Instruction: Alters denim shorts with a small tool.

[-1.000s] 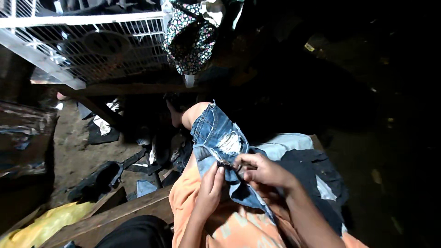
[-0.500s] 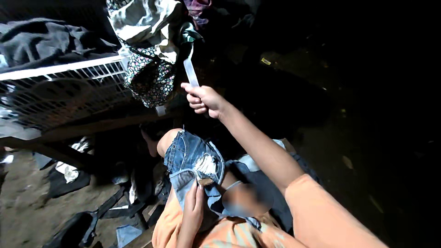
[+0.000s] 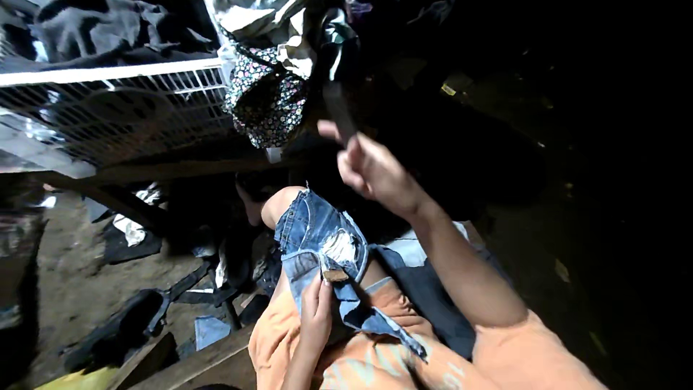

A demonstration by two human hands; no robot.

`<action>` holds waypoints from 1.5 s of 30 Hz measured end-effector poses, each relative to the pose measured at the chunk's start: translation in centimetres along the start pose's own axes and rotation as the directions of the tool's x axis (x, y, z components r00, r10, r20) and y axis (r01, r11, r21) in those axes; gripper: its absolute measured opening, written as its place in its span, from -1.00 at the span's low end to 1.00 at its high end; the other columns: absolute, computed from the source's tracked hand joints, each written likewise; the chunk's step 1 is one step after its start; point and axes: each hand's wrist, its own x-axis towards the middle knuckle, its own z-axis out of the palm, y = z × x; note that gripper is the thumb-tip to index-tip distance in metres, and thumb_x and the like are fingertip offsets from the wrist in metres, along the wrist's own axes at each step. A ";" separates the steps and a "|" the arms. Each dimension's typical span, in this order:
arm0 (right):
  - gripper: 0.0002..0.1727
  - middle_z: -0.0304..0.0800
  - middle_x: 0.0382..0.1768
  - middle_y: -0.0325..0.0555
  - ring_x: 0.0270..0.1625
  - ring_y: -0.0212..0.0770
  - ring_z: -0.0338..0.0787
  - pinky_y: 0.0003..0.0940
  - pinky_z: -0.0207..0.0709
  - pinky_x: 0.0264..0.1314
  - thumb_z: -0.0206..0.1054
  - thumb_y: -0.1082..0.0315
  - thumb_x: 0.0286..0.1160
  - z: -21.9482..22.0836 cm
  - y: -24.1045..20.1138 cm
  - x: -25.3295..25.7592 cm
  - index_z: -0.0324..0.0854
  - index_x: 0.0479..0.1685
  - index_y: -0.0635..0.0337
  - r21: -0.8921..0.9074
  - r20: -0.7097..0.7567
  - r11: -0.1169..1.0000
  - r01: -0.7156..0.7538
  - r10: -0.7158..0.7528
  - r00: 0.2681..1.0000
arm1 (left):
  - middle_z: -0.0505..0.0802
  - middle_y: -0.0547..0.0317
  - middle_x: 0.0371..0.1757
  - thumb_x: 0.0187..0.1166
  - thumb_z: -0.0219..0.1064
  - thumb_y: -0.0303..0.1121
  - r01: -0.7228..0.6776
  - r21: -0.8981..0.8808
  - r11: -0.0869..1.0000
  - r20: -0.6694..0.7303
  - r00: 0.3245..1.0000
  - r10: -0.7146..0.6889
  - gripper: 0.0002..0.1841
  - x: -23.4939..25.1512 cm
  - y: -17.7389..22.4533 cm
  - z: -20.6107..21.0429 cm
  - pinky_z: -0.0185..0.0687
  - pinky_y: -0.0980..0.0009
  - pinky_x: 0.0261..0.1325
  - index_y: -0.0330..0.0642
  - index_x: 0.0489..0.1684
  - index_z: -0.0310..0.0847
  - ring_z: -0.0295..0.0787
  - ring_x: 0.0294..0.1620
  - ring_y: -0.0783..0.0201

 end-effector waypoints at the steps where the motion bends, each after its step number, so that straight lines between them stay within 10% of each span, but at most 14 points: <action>1: -0.40 0.41 -0.60 -0.38 -0.66 -0.57 0.26 -0.65 0.20 -0.61 0.12 0.07 0.75 0.6 1.5 -1.8 0.36 0.66 0.21 -0.133 0.019 0.991 0.017 -0.015 1.000 | 0.88 0.44 -0.12 0.79 -0.08 -0.43 0.018 -0.022 1.000 -0.024 1.000 -0.018 -0.63 -0.1 0.3 0.1 0.61 0.69 0.23 -0.45 -0.01 0.68 0.71 0.01 0.81; 7: -0.44 0.70 -0.50 -0.16 -0.52 -0.45 0.49 -0.51 0.40 -0.44 0.59 -0.07 0.17 3.8 6.1 -9.5 0.78 -0.11 0.29 -0.410 0.089 0.912 0.031 0.006 0.996 | 0.83 0.50 -0.30 0.81 0.01 -0.27 -0.070 0.060 0.996 -0.060 0.995 0.074 -0.65 -0.2 0.4 0.7 0.63 0.74 -0.01 -0.28 -0.20 0.69 0.70 -0.18 0.85; 14: -0.77 0.70 -0.53 -0.05 -0.51 -0.39 0.57 -0.60 0.41 -0.43 0.35 0.30 0.48 4.3 6.8 -10.0 0.72 -0.38 0.32 -0.412 0.108 0.895 0.169 -0.136 0.985 | 0.74 0.21 -0.42 0.79 -0.03 -0.25 -0.084 0.266 0.960 0.061 0.996 0.070 -0.55 0.0 2.8 -0.9 0.56 0.71 -0.08 -0.43 -0.34 0.65 0.65 -0.28 0.71; 18: -0.80 0.75 -0.48 -0.03 -0.46 -0.35 0.65 -0.57 0.50 -0.35 0.34 0.34 0.50 5.1 5.6 -10.0 0.72 -0.33 0.31 -0.438 0.093 0.880 0.182 -0.157 0.983 | 0.87 0.12 -0.25 0.67 0.10 0.22 -0.029 0.431 0.902 0.075 0.997 -0.004 -0.30 -0.1 4.4 -1.6 0.70 0.54 0.01 -0.40 -0.12 0.75 0.78 -0.17 0.58; 25: 0.04 0.83 -0.38 -0.04 -0.49 -0.31 0.70 -0.35 0.57 -0.44 -0.41 -0.47 0.64 4.9 7.4 -12.2 0.65 0.36 0.27 -0.443 0.038 0.883 0.156 -0.155 0.987 | 0.83 0.31 -0.22 0.76 0.04 -0.38 0.038 0.175 0.984 0.058 0.997 -0.049 -0.67 -0.2 4.7 -1.7 0.57 0.72 0.15 -0.51 -0.11 0.66 0.67 -0.08 0.81; 31: -0.08 0.86 -0.35 -0.02 -0.42 -0.21 0.80 -0.30 0.64 -0.40 -0.23 -0.43 0.65 6.3 7.8 -14.7 0.63 0.37 0.22 -0.569 0.008 0.809 0.144 -0.170 0.985 | 0.83 0.54 -0.11 0.75 -0.01 -0.45 0.220 -0.048 0.974 0.046 0.975 -0.218 -0.74 -0.5 5.5 -1.1 0.59 0.67 0.29 -0.35 0.02 0.61 0.69 0.04 0.81; 38: -0.20 0.90 -0.06 0.00 -0.25 -0.26 0.85 -0.40 0.66 -0.28 -0.13 -0.33 0.69 7.2 8.4 -14.8 0.59 0.44 0.16 -0.525 -0.051 0.835 0.166 -0.226 0.973 | 0.80 0.69 0.16 0.85 -0.02 -0.12 0.051 -0.017 0.999 0.175 0.984 -0.047 -0.62 -2.3 3.9 -1.8 0.47 0.66 0.45 -0.14 0.24 0.63 0.56 0.27 0.89; 43: -0.30 0.87 0.04 -0.06 -0.08 -0.59 0.76 -0.67 0.61 0.06 0.10 -0.21 0.67 8.6 10.2 -15.0 0.58 0.41 0.25 -0.170 -0.178 0.973 0.155 -0.185 0.966 | 0.83 0.59 0.08 0.84 -0.03 -0.06 0.059 0.003 0.998 0.180 0.982 -0.059 -0.54 -1.9 3.3 -0.9 0.52 0.70 0.39 -0.29 0.24 0.57 0.61 0.19 0.90; 45: -0.26 0.79 -0.20 -0.33 -0.27 -0.77 0.61 -0.77 0.54 -0.10 0.15 -0.21 0.63 8.3 10.1 -14.9 0.55 0.41 0.33 0.083 -0.123 0.996 0.042 -0.032 0.992 | 0.83 0.58 0.07 0.83 0.03 -0.10 0.155 -0.089 0.984 0.184 0.973 -0.137 -0.56 -1.6 3.3 -0.7 0.55 0.65 0.38 -0.34 0.28 0.53 0.65 0.16 0.84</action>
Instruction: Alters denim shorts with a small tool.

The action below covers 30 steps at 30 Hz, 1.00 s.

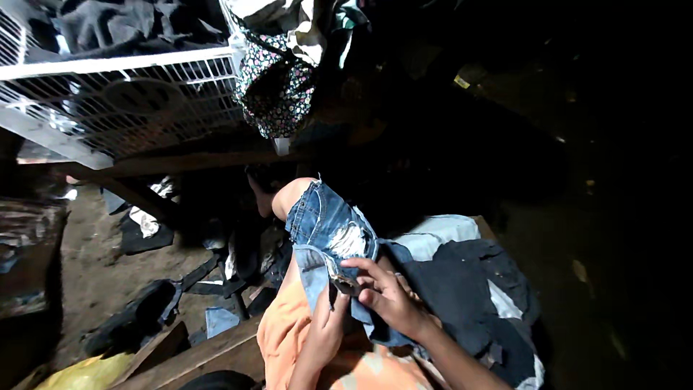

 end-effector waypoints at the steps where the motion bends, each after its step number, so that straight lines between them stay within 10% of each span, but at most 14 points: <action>1: -0.20 0.62 -0.40 -0.50 -0.40 -0.81 0.47 -0.80 0.42 -0.23 0.14 -0.27 0.62 -0.5 -0.4 0.2 0.48 0.44 0.34 0.090 0.077 0.992 -0.090 0.084 0.994 | 0.84 0.61 0.05 0.81 0.07 -0.13 0.057 -0.072 0.996 -0.011 0.998 -0.058 -0.60 0.0 0.2 0.1 0.59 0.61 0.36 -0.29 0.28 0.53 0.69 0.13 0.80; 4: 0.01 0.47 -0.53 -0.64 -0.50 -0.81 0.37 -0.81 0.32 -0.34 0.26 -0.43 0.41 -2.4 -1.1 0.8 0.31 0.58 0.29 0.249 0.297 0.930 -0.269 0.191 0.936 | 0.87 0.66 -0.01 0.77 0.11 -0.18 0.142 -0.203 0.969 -0.052 0.986 -0.155 -0.71 0.3 0.9 0.2 0.65 0.55 0.31 -0.14 0.22 0.57 0.76 0.08 0.72; 8: -0.29 0.42 -0.52 -0.73 -0.51 -0.86 0.31 -0.87 0.27 -0.42 0.56 -0.15 0.26 -2.2 -1.4 1.3 0.60 0.31 0.13 0.186 0.115 0.964 -0.188 0.169 0.979 | 0.88 0.66 -0.05 0.76 0.14 -0.20 0.102 -0.108 0.989 -0.060 0.992 -0.109 -0.76 0.9 1.9 -0.8 0.66 0.59 0.27 -0.08 0.09 0.67 0.76 0.05 0.74; 13: -0.65 0.58 -0.52 -0.24 -0.51 -0.70 0.36 -0.85 0.22 -0.43 0.48 0.20 0.43 -1.2 -1.9 3.9 0.67 -0.17 0.39 -0.156 0.128 0.978 0.139 -0.119 0.985 | 0.86 0.43 -0.12 0.81 0.07 -0.22 -0.087 0.190 0.978 0.159 0.986 0.057 -0.64 1.9 1.8 -3.5 0.62 0.68 0.19 -0.32 -0.03 0.70 0.69 0.00 0.82; 20: -0.76 0.68 -0.51 -0.05 -0.44 -0.48 0.60 -0.73 0.43 -0.31 0.28 0.35 0.58 -0.5 -3.1 6.0 0.67 -0.34 0.37 -0.321 0.229 0.926 0.200 -0.129 0.965 | 0.89 0.23 -0.24 0.66 0.22 0.04 -0.069 0.506 0.860 -0.046 0.993 0.107 -0.49 1.5 2.1 -3.7 0.70 0.60 0.09 -0.33 -0.16 0.78 0.78 -0.12 0.69; 23: -0.62 0.69 -0.49 -0.07 -0.43 -0.48 0.61 -0.68 0.47 -0.31 0.21 0.16 0.70 -0.6 -2.5 5.6 0.66 -0.29 0.35 -0.327 0.198 0.925 0.194 -0.134 0.971 | 0.84 0.26 -0.33 0.79 0.13 -0.16 -0.092 0.435 0.896 0.005 0.995 0.100 -0.58 1.5 2.3 -3.7 0.63 0.69 0.03 -0.36 -0.23 0.73 0.71 -0.20 0.74; 26: -0.09 0.58 -0.58 -0.15 -0.53 -0.41 0.55 -0.49 0.42 -0.49 -0.30 -0.47 0.64 -1.3 -2.4 4.0 0.62 -0.35 0.23 -0.412 0.149 0.902 0.132 -0.076 0.986 | 0.85 0.35 -0.13 0.85 0.02 -0.13 -0.073 0.278 0.958 0.029 0.997 0.068 -0.54 1.2 2.6 -3.2 0.58 0.70 0.23 -0.40 -0.02 0.68 0.68 0.01 0.83; 30: -0.20 0.52 -0.67 -0.17 -0.65 -0.31 0.53 -0.38 0.33 -0.67 -0.20 -0.38 0.69 -1.1 -3.3 1.3 0.58 -0.48 0.15 -0.624 0.127 0.773 0.112 -0.041 0.991 | 0.85 0.42 -0.01 0.81 0.04 -0.29 -0.009 0.162 0.987 -0.074 0.997 0.022 -0.65 0.6 2.3 -1.5 0.53 0.69 0.35 -0.46 0.08 0.61 0.64 0.12 0.85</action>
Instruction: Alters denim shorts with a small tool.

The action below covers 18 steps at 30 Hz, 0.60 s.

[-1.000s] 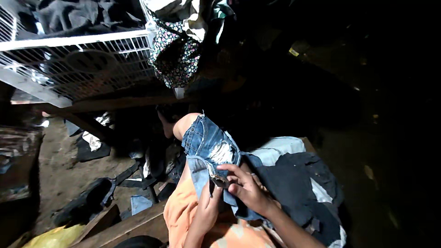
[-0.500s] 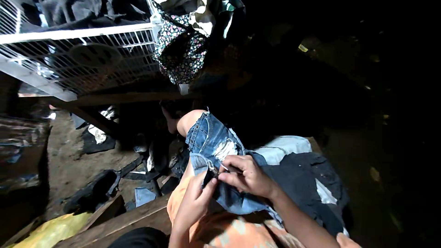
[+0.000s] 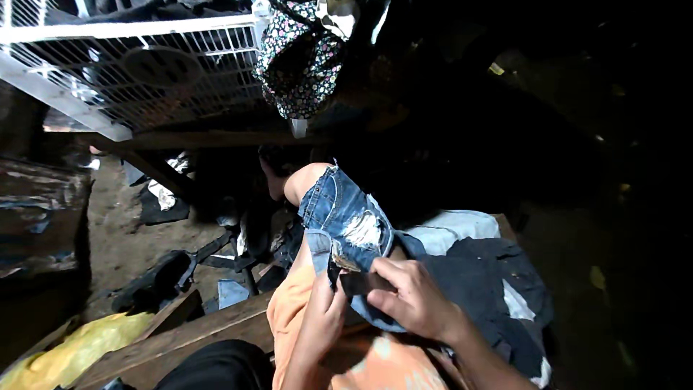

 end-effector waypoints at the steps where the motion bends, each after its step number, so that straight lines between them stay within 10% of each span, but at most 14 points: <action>1: -0.23 0.53 -0.67 -0.17 -0.66 -0.30 0.54 -0.37 0.32 -0.69 -0.15 -0.36 0.68 0.2 -0.2 -0.5 0.59 -0.49 0.14 -0.055 -0.012 0.998 -0.013 0.013 1.000 | 0.84 0.36 0.02 0.78 0.03 -0.36 0.007 -0.012 1.000 -0.017 1.000 -0.007 -0.66 -0.2 -0.1 0.4 0.50 0.68 0.38 -0.53 0.09 0.59 0.63 0.15 0.84; 10: -0.27 0.42 -0.77 -0.21 -0.72 -0.33 0.46 -0.40 0.22 -0.71 -0.01 -0.37 0.59 1.2 -0.2 -1.6 0.53 -0.63 0.11 -0.069 -0.129 0.996 -0.063 0.054 0.990 | 0.83 0.25 0.10 0.83 -0.01 -0.06 -0.151 0.170 0.974 0.082 0.987 0.139 -0.49 -1.6 -0.8 0.5 0.39 0.70 0.46 -0.44 0.15 0.60 0.56 0.26 0.84; 15: -0.27 0.37 -0.81 -0.21 -0.75 -0.33 0.42 -0.40 0.19 -0.75 0.04 -0.37 0.53 2.4 -0.2 -1.1 0.45 -0.72 0.11 -0.042 -0.168 0.998 -0.047 0.039 0.985 | 0.87 -0.20 -0.04 0.64 0.18 -0.35 -0.055 0.420 0.906 0.087 0.996 0.020 -0.66 -2.2 -0.3 1.2 0.50 0.44 0.40 -0.55 -0.02 0.70 0.79 0.14 0.29; 18: -0.27 0.34 -0.80 -0.23 -0.72 -0.37 0.39 -0.41 0.19 -0.70 0.07 -0.35 0.55 2.0 0.1 -0.8 0.46 -0.70 0.14 0.117 -0.064 0.988 -0.097 0.105 0.992 | 0.86 -0.05 -0.07 0.77 0.07 -0.22 -0.101 0.333 0.937 0.098 0.993 0.072 -0.56 -1.6 -1.0 0.9 0.46 0.64 0.37 -0.55 -0.02 0.66 0.71 0.12 0.59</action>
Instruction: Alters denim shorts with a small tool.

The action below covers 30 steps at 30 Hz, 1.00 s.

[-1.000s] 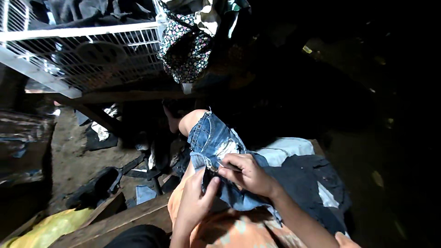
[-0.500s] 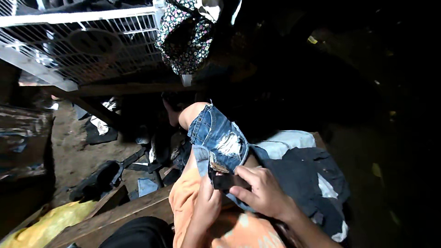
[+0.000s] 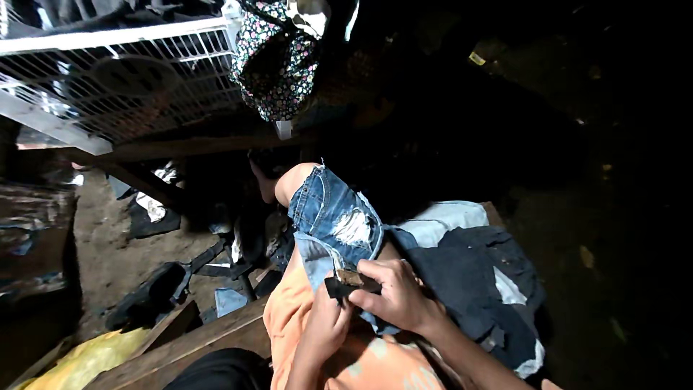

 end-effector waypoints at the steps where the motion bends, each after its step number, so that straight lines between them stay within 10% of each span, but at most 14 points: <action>1: -0.26 0.34 -0.77 -0.26 -0.68 -0.43 0.37 -0.45 0.19 -0.64 0.06 -0.35 0.58 -0.8 0.3 0.3 0.48 -0.68 0.17 0.154 0.119 0.986 -0.061 0.043 0.992 | 0.85 0.02 -0.05 0.80 0.03 -0.19 -0.007 -0.079 0.997 -0.011 1.000 0.007 -0.52 0.2 -0.1 0.1 0.44 0.70 0.35 -0.58 0.01 0.63 0.67 0.12 0.71; 4: -0.22 0.39 -0.66 -0.51 -0.57 -0.73 0.34 -0.73 0.22 -0.49 0.06 -0.51 0.49 -3.0 1.4 1.1 0.55 -0.49 0.11 0.515 0.347 0.834 -0.198 0.008 0.938 | 0.84 0.26 0.01 0.86 -0.02 -0.13 0.004 -0.270 0.963 -0.020 1.000 -0.010 -0.50 1.0 -0.2 0.6 0.49 0.72 0.36 -0.53 0.15 0.56 0.62 0.14 0.86; 8: -0.33 0.32 -0.65 -0.45 -0.61 -0.75 0.18 -0.83 0.11 -0.53 0.48 -0.23 0.33 -2.9 0.5 1.6 0.60 0.00 0.26 0.404 0.036 0.913 0.064 -0.085 0.996 | 0.84 0.21 -0.05 0.86 -0.03 -0.12 -0.012 -0.243 0.970 -0.025 1.000 0.006 -0.50 1.6 -0.4 1.0 0.51 0.70 0.33 -0.50 0.08 0.61 0.65 0.10 0.80; 13: -0.77 0.71 -0.51 -0.10 -0.54 -0.56 0.50 -0.76 0.38 -0.41 0.42 0.30 0.47 -1.9 0.1 2.6 0.72 -0.15 0.35 0.211 -0.049 0.952 0.222 -0.217 0.975 | 0.84 0.06 -0.19 0.83 0.00 -0.22 -0.015 -0.047 0.999 0.007 1.000 0.016 -0.57 1.2 0.7 0.1 0.59 0.61 0.18 -0.47 -0.05 0.67 0.74 -0.06 0.61; 18: -0.83 0.83 -0.42 -0.08 -0.38 -0.50 0.72 -0.72 0.54 -0.23 0.35 0.35 0.50 -1.8 -0.4 2.4 0.74 -0.22 0.30 0.110 -0.048 0.955 0.276 -0.272 0.961 | 0.79 0.14 -0.32 0.76 -0.21 0.30 -0.036 0.139 0.990 0.056 0.998 0.028 -0.25 1.4 1.0 -3.5 0.67 0.37 -0.08 -0.22 -0.21 0.69 0.75 -0.20 0.40; 25: -0.81 0.79 -0.43 -0.10 -0.42 -0.56 0.65 -0.77 0.48 -0.27 0.34 0.33 0.55 -2.3 -0.3 1.8 0.70 -0.20 0.32 0.186 -0.030 0.952 0.243 -0.241 0.970 | 0.66 0.03 -0.45 0.82 0.04 -0.28 -0.216 0.104 0.971 0.161 0.967 0.198 -0.61 2.9 1.0 -4.0 0.53 0.60 -0.11 -0.36 -0.41 0.58 0.63 -0.32 0.39; 30: -0.85 0.73 -0.49 -0.25 -0.45 -0.75 0.54 -0.87 0.39 -0.33 0.38 0.40 0.45 -2.0 0.4 0.9 0.70 -0.31 0.37 0.344 -0.086 0.938 0.044 -0.016 0.996 | 0.71 0.19 -0.41 0.78 0.03 -0.37 0.009 -0.177 0.984 0.123 0.992 0.013 -0.65 2.5 0.0 -0.8 0.49 0.70 -0.11 -0.45 -0.27 0.66 0.59 -0.31 0.67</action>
